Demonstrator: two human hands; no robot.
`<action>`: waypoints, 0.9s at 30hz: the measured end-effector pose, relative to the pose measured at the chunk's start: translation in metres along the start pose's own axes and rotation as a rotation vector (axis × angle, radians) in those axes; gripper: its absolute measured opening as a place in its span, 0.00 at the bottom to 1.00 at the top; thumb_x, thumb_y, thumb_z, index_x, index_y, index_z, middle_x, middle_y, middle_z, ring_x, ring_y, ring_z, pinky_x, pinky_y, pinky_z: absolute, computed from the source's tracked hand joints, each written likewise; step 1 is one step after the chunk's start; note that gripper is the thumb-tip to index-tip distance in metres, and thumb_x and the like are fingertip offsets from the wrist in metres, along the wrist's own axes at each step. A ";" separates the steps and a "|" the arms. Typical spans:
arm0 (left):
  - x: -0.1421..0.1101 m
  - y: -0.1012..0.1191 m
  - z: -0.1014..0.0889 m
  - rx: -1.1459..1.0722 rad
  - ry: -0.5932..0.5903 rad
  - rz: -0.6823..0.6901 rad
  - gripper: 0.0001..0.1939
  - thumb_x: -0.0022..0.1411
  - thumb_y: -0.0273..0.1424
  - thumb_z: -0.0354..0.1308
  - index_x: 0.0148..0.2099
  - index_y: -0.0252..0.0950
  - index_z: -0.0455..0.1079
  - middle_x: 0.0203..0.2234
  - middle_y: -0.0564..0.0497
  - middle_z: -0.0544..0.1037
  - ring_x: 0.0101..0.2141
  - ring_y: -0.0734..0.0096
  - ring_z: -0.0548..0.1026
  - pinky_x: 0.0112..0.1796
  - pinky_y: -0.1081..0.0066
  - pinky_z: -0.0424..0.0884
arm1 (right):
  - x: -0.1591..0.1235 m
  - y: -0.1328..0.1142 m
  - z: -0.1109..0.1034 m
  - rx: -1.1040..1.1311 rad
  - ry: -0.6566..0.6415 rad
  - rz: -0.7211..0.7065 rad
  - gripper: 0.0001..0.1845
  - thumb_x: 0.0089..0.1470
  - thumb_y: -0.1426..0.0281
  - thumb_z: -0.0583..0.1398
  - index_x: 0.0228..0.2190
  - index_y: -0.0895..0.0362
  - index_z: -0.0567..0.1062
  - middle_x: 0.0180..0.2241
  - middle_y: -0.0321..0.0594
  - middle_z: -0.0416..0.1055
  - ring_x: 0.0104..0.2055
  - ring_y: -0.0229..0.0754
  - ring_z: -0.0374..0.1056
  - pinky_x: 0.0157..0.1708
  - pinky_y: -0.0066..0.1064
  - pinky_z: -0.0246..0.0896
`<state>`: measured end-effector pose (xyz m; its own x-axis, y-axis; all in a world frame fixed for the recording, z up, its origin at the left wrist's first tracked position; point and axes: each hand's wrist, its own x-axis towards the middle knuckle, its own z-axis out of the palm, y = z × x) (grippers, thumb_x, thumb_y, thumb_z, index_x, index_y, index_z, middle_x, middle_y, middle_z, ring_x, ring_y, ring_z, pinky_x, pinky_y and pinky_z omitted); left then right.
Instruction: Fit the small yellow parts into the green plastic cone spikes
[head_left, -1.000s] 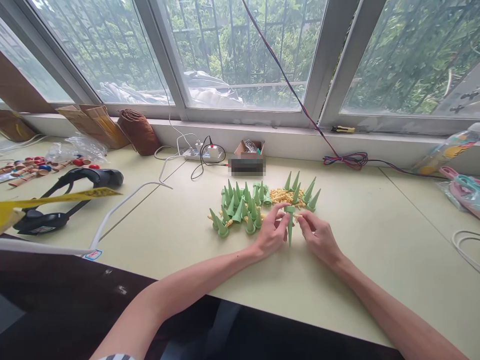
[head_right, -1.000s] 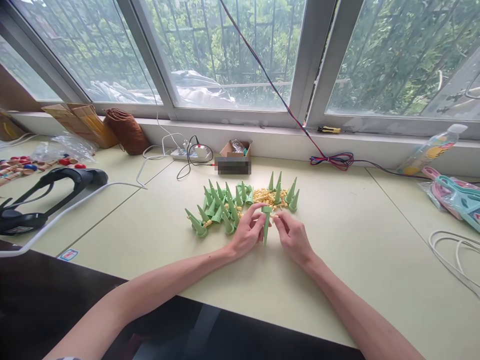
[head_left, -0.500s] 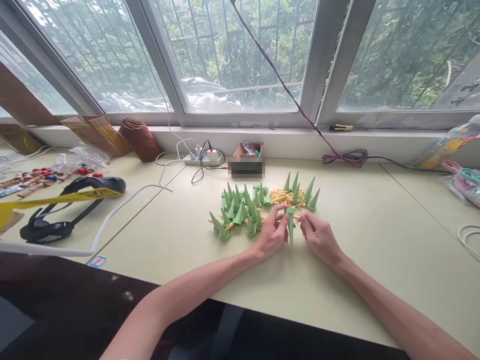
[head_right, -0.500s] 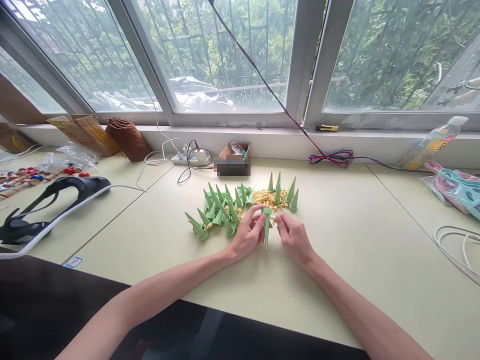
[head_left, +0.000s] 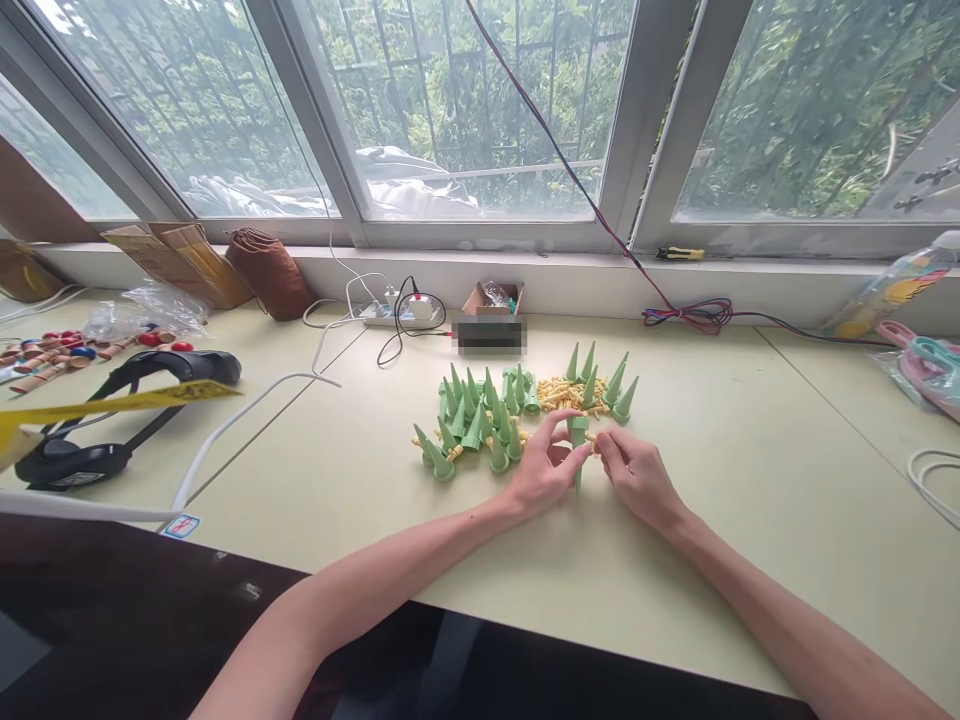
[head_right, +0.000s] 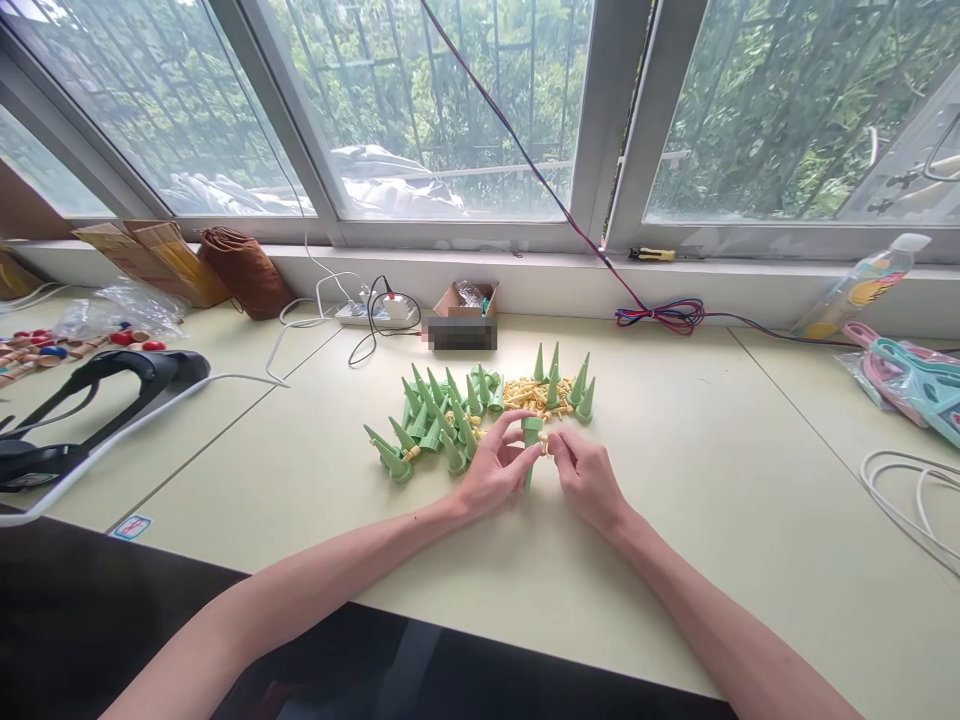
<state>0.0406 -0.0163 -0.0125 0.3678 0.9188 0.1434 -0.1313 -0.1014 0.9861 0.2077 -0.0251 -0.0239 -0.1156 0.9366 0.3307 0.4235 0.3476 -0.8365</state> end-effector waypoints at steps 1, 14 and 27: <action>0.000 0.001 0.000 -0.001 -0.001 -0.010 0.25 0.62 0.42 0.62 0.57 0.39 0.61 0.31 0.56 0.68 0.16 0.84 0.66 0.15 0.80 0.65 | 0.000 0.000 0.000 -0.008 -0.003 -0.005 0.21 0.67 0.58 0.50 0.24 0.54 0.63 0.18 0.31 0.57 0.20 0.35 0.52 0.21 0.29 0.49; 0.004 -0.005 -0.006 -0.035 -0.040 -0.030 0.24 0.61 0.42 0.63 0.55 0.39 0.60 0.30 0.55 0.71 0.16 0.84 0.65 0.15 0.81 0.64 | 0.001 -0.001 0.000 -0.019 -0.032 -0.006 0.20 0.66 0.58 0.50 0.25 0.54 0.63 0.19 0.31 0.57 0.21 0.36 0.51 0.22 0.29 0.49; 0.005 -0.009 -0.007 -0.101 -0.043 -0.027 0.27 0.59 0.42 0.65 0.53 0.39 0.59 0.29 0.55 0.74 0.17 0.84 0.65 0.17 0.81 0.65 | 0.001 -0.002 0.003 0.002 -0.039 -0.004 0.21 0.67 0.58 0.50 0.24 0.54 0.62 0.20 0.31 0.56 0.21 0.36 0.50 0.22 0.29 0.48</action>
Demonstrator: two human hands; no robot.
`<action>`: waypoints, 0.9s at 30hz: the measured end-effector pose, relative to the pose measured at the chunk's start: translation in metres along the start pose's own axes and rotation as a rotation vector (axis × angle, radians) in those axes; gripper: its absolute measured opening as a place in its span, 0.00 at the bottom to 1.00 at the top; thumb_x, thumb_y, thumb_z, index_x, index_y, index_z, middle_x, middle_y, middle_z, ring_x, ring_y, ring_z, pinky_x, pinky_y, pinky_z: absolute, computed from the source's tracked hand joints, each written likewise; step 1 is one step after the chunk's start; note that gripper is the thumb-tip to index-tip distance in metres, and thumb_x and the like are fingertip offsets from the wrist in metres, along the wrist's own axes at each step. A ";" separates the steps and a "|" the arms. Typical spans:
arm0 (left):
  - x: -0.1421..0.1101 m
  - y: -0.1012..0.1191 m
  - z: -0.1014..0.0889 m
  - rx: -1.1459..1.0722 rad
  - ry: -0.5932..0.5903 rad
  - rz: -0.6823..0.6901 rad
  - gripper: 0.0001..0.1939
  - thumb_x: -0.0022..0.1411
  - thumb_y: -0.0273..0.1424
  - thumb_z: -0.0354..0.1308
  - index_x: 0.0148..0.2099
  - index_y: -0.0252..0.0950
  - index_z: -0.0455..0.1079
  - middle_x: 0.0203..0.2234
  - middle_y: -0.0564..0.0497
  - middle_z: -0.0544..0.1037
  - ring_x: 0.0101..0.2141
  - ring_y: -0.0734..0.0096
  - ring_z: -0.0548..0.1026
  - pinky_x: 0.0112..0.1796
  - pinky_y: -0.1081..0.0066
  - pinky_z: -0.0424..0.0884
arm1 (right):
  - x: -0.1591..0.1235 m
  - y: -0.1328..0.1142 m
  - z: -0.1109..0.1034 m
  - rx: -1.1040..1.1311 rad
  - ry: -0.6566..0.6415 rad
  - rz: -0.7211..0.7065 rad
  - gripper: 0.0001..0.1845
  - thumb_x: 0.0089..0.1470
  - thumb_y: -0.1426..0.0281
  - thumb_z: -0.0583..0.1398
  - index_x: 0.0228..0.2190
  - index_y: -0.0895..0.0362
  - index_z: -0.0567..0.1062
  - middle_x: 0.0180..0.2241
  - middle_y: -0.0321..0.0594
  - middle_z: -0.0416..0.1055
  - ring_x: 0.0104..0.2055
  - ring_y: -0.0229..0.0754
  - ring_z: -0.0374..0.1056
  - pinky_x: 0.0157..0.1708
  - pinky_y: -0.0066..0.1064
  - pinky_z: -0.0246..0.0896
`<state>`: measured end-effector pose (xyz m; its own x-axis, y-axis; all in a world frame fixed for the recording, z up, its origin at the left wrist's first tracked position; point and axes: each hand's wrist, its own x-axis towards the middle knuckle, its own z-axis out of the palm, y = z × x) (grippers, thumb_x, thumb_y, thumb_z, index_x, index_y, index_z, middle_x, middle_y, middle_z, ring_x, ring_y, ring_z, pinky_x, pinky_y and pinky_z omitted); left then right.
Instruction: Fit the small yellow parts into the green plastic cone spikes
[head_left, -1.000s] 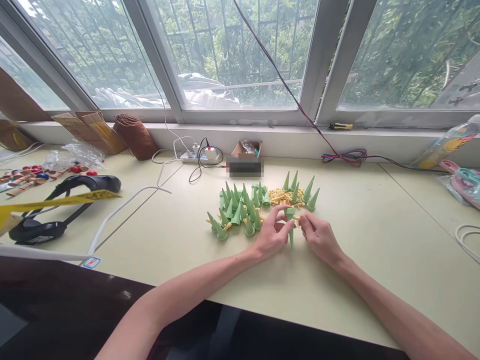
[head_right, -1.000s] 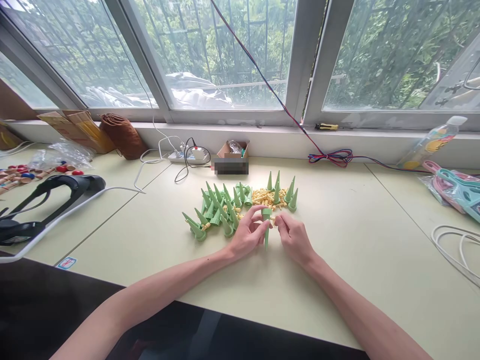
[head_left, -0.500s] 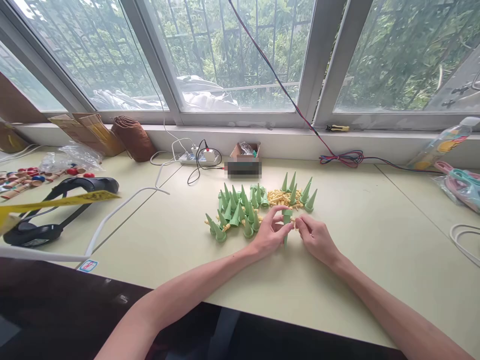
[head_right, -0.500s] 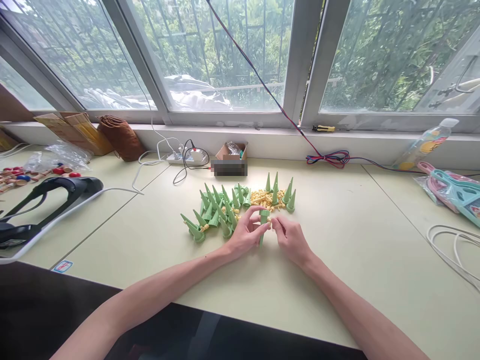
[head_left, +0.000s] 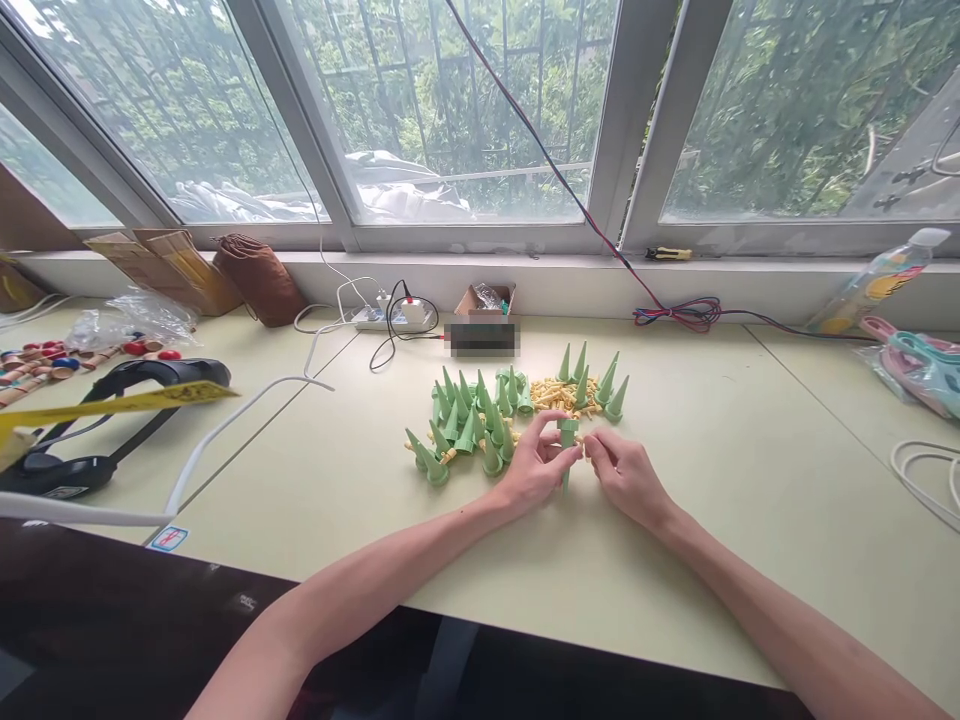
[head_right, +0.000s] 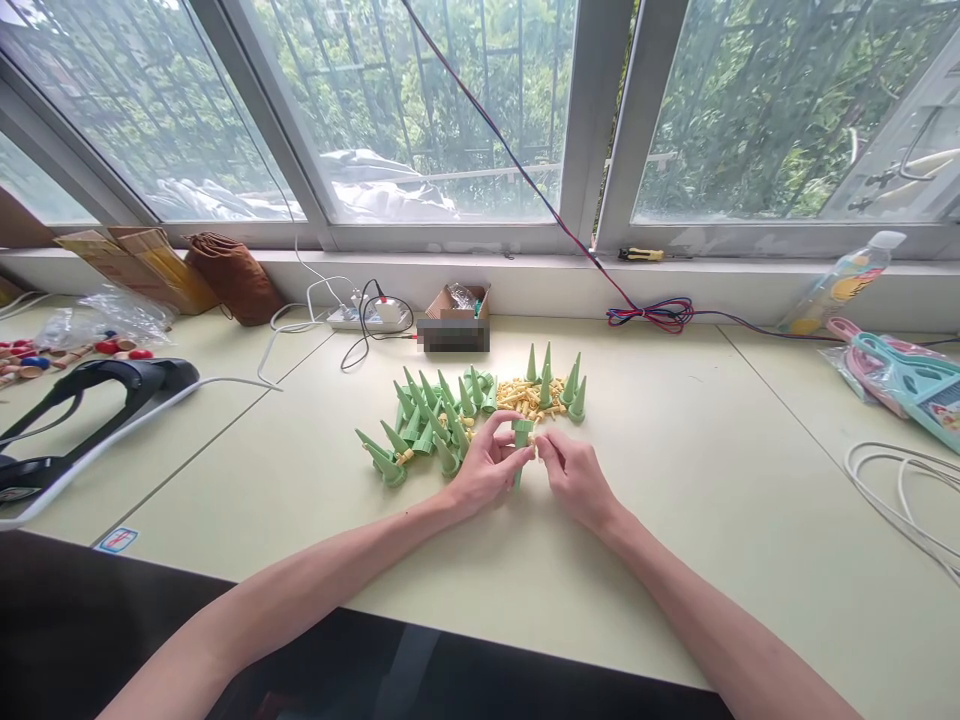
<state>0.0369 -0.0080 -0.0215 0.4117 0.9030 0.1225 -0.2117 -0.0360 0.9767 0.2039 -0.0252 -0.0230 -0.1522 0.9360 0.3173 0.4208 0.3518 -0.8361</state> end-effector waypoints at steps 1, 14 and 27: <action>0.000 0.001 0.000 0.002 0.002 -0.009 0.27 0.59 0.43 0.65 0.54 0.39 0.59 0.30 0.55 0.74 0.17 0.84 0.65 0.17 0.80 0.65 | 0.000 0.000 0.000 0.001 0.005 0.002 0.21 0.67 0.57 0.50 0.24 0.54 0.62 0.20 0.31 0.56 0.21 0.36 0.51 0.22 0.29 0.48; 0.003 0.009 -0.001 -0.193 -0.138 -0.166 0.29 0.64 0.45 0.59 0.61 0.36 0.60 0.28 0.54 0.73 0.17 0.80 0.69 0.18 0.77 0.63 | -0.003 -0.009 -0.005 0.071 0.030 -0.064 0.23 0.66 0.56 0.51 0.24 0.56 0.68 0.21 0.34 0.64 0.20 0.35 0.53 0.22 0.29 0.50; 0.005 0.015 0.000 -0.472 -0.118 -0.309 0.24 0.62 0.39 0.64 0.56 0.36 0.63 0.29 0.53 0.75 0.16 0.83 0.65 0.19 0.78 0.58 | -0.004 -0.008 -0.003 0.137 0.036 -0.031 0.24 0.67 0.54 0.48 0.25 0.54 0.68 0.16 0.31 0.55 0.18 0.35 0.50 0.19 0.29 0.48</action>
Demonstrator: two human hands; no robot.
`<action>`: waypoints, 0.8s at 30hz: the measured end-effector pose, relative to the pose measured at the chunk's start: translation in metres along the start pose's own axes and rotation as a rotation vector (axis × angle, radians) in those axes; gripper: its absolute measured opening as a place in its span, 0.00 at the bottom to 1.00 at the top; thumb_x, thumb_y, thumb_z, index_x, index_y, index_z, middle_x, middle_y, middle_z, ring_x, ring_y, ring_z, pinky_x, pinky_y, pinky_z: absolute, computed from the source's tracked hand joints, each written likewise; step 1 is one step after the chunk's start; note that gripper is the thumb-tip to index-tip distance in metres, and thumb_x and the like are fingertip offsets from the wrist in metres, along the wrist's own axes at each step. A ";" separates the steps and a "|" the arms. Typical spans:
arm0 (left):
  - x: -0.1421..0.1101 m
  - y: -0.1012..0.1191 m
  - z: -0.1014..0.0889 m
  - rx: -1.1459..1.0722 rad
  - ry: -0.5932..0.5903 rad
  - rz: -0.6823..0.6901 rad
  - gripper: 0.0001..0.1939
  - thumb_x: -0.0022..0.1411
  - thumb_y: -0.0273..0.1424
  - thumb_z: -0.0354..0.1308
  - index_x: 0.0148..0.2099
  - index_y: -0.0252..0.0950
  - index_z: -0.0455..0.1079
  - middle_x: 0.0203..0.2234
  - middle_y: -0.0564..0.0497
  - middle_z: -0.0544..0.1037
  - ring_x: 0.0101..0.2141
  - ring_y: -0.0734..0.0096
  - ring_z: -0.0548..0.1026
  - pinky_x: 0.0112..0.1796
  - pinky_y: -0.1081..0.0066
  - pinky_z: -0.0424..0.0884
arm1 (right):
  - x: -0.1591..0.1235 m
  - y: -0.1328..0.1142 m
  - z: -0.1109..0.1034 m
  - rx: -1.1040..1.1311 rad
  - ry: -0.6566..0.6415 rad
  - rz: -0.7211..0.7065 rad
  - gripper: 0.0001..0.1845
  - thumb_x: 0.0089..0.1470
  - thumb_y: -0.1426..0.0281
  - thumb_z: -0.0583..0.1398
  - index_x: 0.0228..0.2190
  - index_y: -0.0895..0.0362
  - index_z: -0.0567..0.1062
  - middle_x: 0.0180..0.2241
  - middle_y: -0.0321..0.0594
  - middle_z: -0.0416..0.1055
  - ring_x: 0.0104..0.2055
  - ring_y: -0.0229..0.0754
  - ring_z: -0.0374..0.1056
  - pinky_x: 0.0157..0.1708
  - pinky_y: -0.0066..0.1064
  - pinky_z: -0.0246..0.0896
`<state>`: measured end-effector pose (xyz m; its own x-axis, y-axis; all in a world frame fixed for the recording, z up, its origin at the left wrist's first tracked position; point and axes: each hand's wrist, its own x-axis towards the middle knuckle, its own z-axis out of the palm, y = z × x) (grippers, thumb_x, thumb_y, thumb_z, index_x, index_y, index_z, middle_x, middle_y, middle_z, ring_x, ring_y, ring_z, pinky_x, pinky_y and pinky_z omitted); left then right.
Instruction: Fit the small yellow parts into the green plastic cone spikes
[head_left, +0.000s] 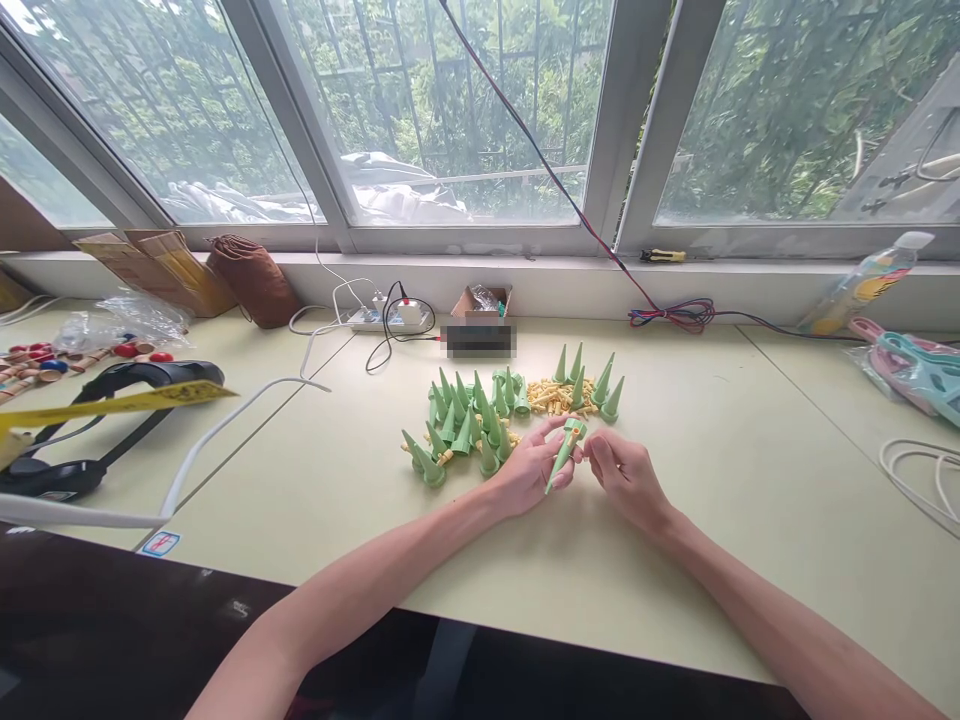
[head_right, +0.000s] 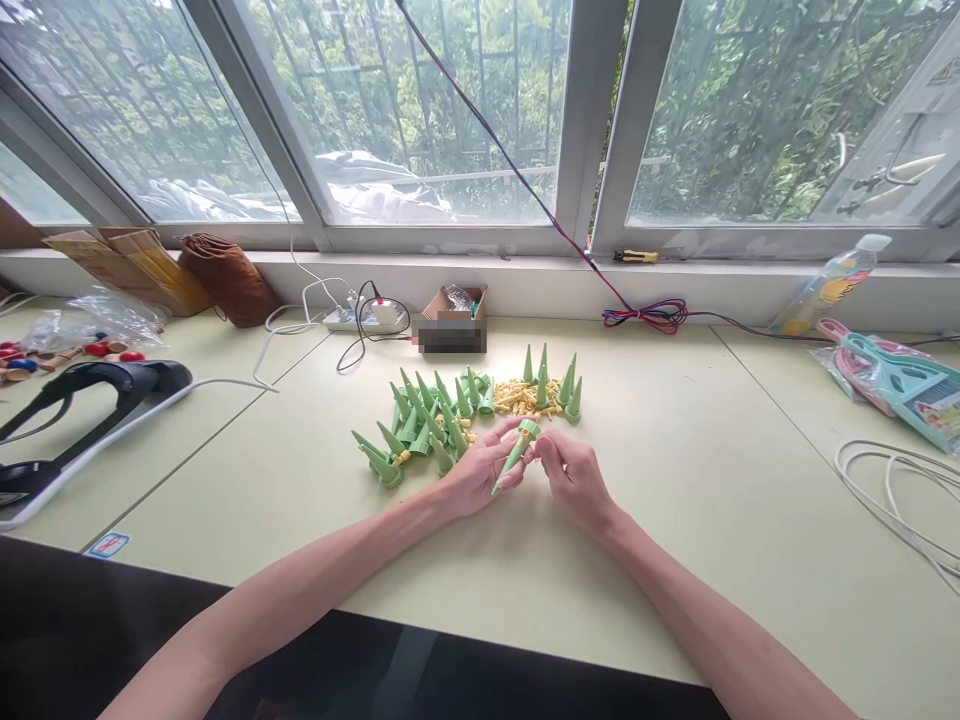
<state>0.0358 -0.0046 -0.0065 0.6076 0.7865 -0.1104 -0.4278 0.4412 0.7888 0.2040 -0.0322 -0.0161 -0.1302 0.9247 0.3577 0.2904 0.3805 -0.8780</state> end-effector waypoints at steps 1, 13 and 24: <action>0.000 0.000 -0.001 -0.006 -0.001 -0.002 0.25 0.62 0.38 0.64 0.57 0.37 0.62 0.29 0.53 0.74 0.16 0.83 0.65 0.19 0.78 0.58 | 0.000 0.001 0.000 -0.002 0.002 0.002 0.24 0.67 0.54 0.48 0.26 0.54 0.68 0.17 0.31 0.55 0.18 0.36 0.50 0.19 0.29 0.48; -0.001 -0.010 0.000 0.298 0.039 0.063 0.27 0.59 0.47 0.64 0.52 0.36 0.63 0.25 0.53 0.75 0.18 0.76 0.69 0.19 0.76 0.66 | 0.007 0.015 -0.005 -0.015 0.147 0.091 0.22 0.66 0.53 0.51 0.27 0.55 0.67 0.16 0.29 0.54 0.18 0.35 0.50 0.18 0.28 0.49; -0.010 -0.021 0.002 0.977 0.010 0.476 0.14 0.68 0.38 0.53 0.51 0.36 0.65 0.19 0.59 0.65 0.18 0.79 0.60 0.22 0.77 0.57 | 0.019 0.028 -0.009 -0.280 0.169 0.020 0.20 0.62 0.53 0.55 0.31 0.56 0.72 0.20 0.33 0.65 0.20 0.38 0.58 0.23 0.30 0.55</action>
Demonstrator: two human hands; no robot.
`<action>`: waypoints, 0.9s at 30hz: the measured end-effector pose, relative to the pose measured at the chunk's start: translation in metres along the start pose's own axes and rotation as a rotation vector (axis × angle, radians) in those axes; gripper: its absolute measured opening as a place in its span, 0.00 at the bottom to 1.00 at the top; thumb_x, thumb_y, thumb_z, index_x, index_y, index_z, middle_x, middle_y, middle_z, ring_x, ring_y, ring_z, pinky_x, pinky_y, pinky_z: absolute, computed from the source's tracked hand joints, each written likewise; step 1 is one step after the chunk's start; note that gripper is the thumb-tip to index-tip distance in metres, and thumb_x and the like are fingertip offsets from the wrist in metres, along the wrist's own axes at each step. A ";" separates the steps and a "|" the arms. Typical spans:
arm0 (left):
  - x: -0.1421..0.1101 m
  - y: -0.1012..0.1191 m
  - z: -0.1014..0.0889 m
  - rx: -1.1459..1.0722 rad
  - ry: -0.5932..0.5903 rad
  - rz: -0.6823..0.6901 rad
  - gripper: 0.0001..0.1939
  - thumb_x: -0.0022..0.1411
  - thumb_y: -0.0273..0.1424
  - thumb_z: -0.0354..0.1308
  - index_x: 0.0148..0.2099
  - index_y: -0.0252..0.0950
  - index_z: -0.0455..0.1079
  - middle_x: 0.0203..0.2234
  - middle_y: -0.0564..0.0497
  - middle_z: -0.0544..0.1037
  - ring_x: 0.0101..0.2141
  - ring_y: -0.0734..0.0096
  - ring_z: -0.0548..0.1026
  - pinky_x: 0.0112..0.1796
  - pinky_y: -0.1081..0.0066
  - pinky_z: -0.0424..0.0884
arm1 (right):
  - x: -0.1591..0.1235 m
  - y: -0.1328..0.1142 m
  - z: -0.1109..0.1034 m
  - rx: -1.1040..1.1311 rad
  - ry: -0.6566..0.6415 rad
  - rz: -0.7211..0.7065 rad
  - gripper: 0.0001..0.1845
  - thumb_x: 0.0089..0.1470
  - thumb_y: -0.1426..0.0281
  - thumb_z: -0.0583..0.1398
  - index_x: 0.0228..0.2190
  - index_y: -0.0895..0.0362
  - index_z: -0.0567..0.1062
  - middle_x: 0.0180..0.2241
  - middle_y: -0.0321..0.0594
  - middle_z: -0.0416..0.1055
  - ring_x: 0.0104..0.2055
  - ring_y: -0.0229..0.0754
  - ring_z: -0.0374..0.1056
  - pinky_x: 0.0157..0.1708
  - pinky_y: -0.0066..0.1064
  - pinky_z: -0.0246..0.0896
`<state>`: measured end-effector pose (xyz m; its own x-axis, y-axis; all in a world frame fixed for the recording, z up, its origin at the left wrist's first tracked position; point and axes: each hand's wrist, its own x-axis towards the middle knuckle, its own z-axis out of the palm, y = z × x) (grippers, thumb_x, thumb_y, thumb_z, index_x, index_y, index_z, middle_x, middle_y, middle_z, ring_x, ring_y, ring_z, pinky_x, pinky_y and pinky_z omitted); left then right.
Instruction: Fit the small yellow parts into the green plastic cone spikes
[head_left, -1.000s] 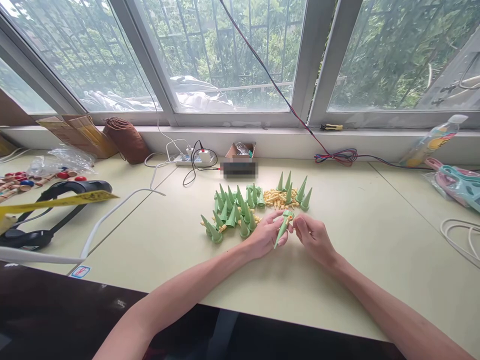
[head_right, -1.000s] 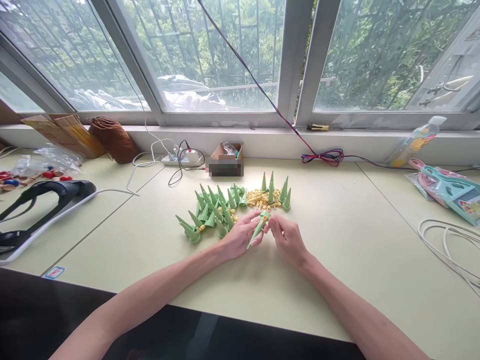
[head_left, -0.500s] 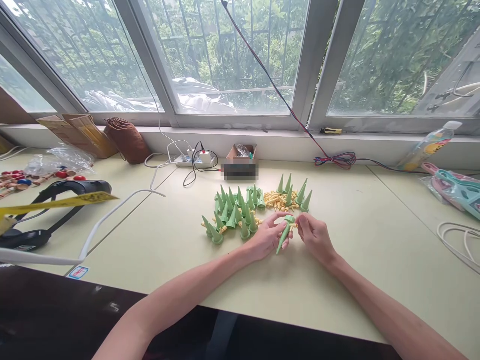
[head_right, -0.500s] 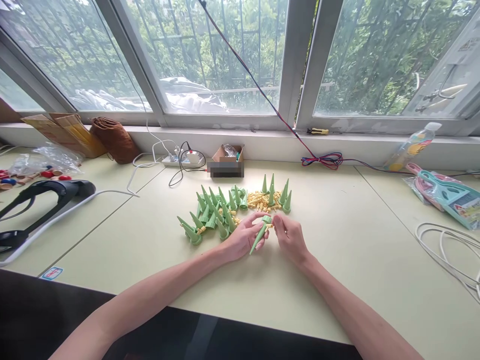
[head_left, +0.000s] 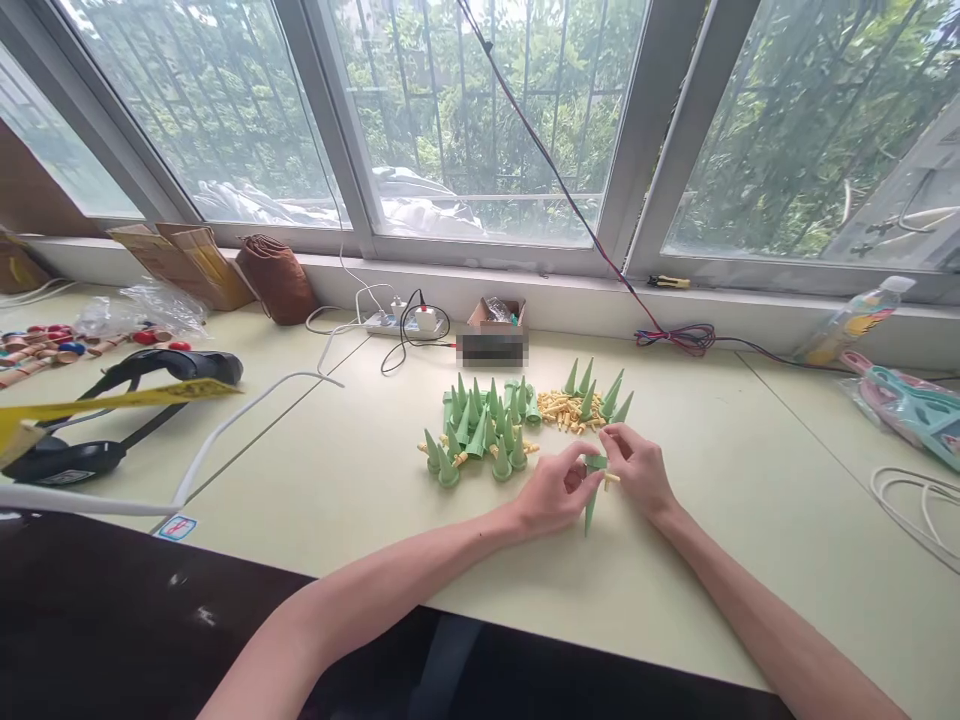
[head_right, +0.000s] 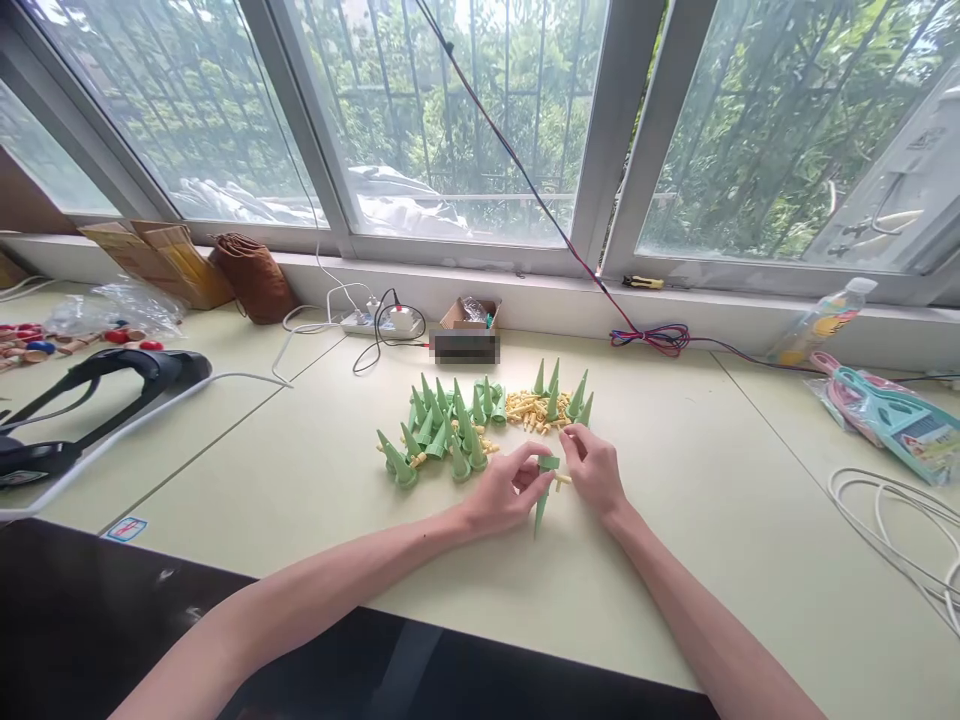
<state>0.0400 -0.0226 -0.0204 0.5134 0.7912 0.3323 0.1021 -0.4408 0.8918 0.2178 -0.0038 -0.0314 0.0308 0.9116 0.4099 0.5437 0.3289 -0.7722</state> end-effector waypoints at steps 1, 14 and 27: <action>-0.001 0.000 0.000 0.053 -0.006 0.033 0.13 0.68 0.37 0.52 0.51 0.37 0.65 0.18 0.59 0.65 0.18 0.78 0.60 0.22 0.76 0.58 | 0.001 0.001 0.001 -0.014 -0.002 -0.005 0.20 0.61 0.52 0.55 0.32 0.56 0.73 0.19 0.33 0.65 0.20 0.38 0.58 0.23 0.30 0.56; -0.003 0.006 0.002 0.262 -0.041 0.130 0.11 0.64 0.31 0.55 0.48 0.37 0.72 0.17 0.57 0.70 0.18 0.75 0.64 0.27 0.73 0.65 | 0.029 0.003 0.009 -0.201 -0.176 -0.042 0.17 0.60 0.63 0.53 0.44 0.57 0.76 0.17 0.31 0.62 0.19 0.38 0.56 0.23 0.28 0.55; -0.004 -0.001 0.005 0.299 0.011 0.175 0.11 0.62 0.30 0.55 0.47 0.36 0.72 0.18 0.58 0.71 0.17 0.79 0.64 0.25 0.76 0.65 | 0.032 0.003 0.017 -0.404 -0.234 0.063 0.10 0.59 0.66 0.54 0.36 0.56 0.74 0.23 0.37 0.73 0.23 0.41 0.66 0.26 0.30 0.56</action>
<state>0.0423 -0.0273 -0.0239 0.5362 0.6965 0.4768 0.2597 -0.6736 0.6919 0.2058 0.0303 -0.0290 -0.0907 0.9730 0.2121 0.8312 0.1913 -0.5221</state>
